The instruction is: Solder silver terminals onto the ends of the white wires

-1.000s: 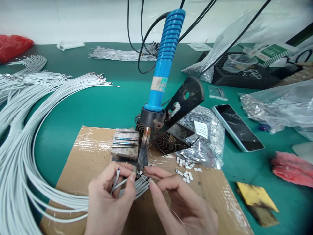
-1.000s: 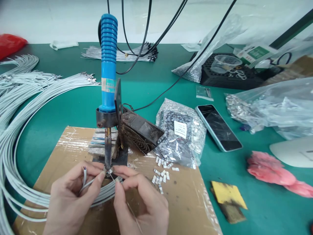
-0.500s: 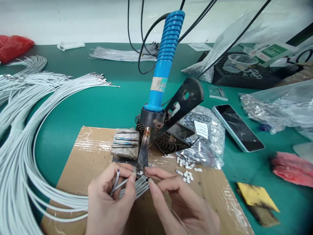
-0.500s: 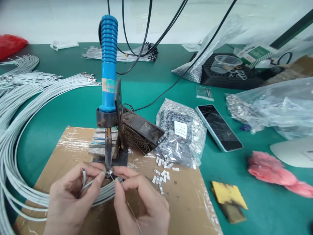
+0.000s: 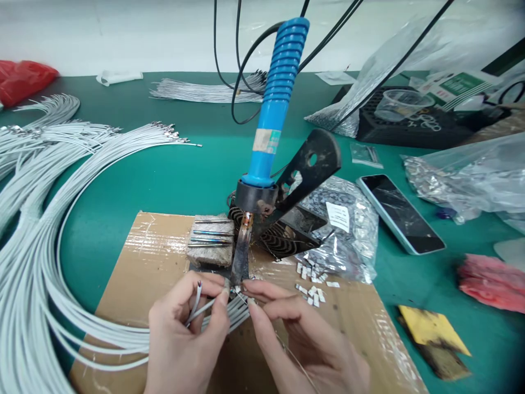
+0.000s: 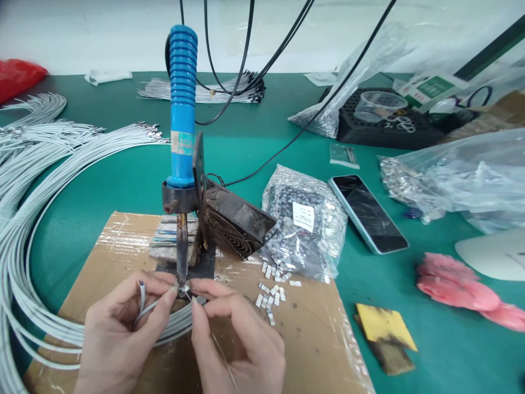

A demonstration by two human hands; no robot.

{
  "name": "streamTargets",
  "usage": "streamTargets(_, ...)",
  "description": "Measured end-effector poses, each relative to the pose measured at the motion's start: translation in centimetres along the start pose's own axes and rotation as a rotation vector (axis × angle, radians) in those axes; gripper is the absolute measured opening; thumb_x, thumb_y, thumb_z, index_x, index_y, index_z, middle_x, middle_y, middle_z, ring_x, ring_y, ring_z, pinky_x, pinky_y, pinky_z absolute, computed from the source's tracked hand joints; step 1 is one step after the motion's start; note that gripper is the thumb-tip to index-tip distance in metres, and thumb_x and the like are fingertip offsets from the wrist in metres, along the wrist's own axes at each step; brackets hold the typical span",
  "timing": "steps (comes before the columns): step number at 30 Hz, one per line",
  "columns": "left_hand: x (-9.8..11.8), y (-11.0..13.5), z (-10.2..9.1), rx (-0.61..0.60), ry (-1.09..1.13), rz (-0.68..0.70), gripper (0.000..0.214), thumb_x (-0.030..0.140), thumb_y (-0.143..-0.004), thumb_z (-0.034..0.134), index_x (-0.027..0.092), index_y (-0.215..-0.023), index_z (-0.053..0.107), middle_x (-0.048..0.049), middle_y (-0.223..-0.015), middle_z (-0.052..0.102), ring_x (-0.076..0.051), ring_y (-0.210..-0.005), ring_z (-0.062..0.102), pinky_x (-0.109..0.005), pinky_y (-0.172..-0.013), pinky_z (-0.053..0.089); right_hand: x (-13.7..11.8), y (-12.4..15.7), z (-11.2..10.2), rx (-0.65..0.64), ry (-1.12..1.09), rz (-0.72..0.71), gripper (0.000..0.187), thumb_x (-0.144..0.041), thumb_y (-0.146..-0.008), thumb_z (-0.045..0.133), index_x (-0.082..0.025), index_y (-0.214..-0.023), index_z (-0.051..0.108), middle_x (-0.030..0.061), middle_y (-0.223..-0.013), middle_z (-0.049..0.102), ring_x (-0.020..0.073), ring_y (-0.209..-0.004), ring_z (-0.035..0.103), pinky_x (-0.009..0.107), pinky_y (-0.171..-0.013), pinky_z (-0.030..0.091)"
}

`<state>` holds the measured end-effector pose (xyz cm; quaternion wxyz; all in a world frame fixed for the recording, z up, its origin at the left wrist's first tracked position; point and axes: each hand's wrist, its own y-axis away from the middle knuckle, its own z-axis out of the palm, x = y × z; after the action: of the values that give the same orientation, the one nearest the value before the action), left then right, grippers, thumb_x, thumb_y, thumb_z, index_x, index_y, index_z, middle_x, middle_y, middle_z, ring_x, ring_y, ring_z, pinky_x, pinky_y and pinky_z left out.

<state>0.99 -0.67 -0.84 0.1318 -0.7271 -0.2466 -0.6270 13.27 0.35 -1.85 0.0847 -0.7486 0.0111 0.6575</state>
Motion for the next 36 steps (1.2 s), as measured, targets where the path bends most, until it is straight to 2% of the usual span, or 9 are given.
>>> streamTargets(4,0.26,0.07,0.36,0.016,-0.004,-0.009,0.011,0.016,-0.071,0.072,0.022,-0.062,0.069,0.0001,-0.072,0.073,-0.015,-0.068,0.07,-0.014,-0.038,0.039,-0.03,0.08,-0.01,0.015,-0.001,0.013,0.019,-0.013,-0.082,0.075,-0.024,-0.068,0.071,0.0053,-0.094,0.083,0.0202,-0.083,0.079,0.023,-0.074,0.061)
streamTargets(11,0.32,0.04,0.31,0.012,-0.006,-0.022,0.012,0.016,-0.07,0.072,0.022,-0.06,0.068,-0.0003,-0.072,0.072,-0.015,-0.067,0.068,-0.015,-0.039,0.039,0.18,0.22,0.03,0.002,-0.019,0.046,0.018,-0.015,-0.083,0.076,-0.024,-0.068,0.071,0.0035,-0.094,0.083,0.018,-0.087,0.078,0.019,-0.075,0.059)
streamTargets(16,0.31,0.2,0.12,0.008,-0.025,-0.019,0.012,0.017,-0.07,0.071,0.022,-0.06,0.069,-0.0001,-0.074,0.073,-0.014,-0.07,0.068,-0.015,-0.04,0.038,0.18,0.12,-0.04,0.0,-0.029,0.019,0.016,-0.014,-0.083,0.078,-0.023,-0.069,0.073,0.0045,-0.092,0.083,0.0189,-0.083,0.078,0.021,-0.073,0.06)
streamTargets(27,0.43,0.16,0.16,0.014,-0.025,-0.016,0.012,0.018,-0.071,0.072,0.023,-0.061,0.07,-0.0004,-0.073,0.074,-0.017,-0.073,0.07,-0.018,-0.06,0.057,0.43,0.26,0.0,-0.011,-0.026,-0.023,0.017,-0.011,-0.082,0.076,-0.025,-0.072,0.073,0.0037,-0.096,0.082,0.02,-0.087,0.079,0.022,-0.076,0.06)
streamTargets(36,0.0,0.3,0.15,0.04,-0.01,0.003,0.012,0.018,-0.071,0.073,0.024,-0.061,0.069,-0.0007,-0.074,0.074,-0.017,-0.075,0.071,-0.014,-0.051,0.052,0.49,0.29,0.43,0.007,-0.032,-0.113,0.022,-0.005,-0.082,0.075,-0.027,-0.078,0.074,-0.0008,-0.095,0.082,0.0158,-0.088,0.078,0.019,-0.08,0.059)
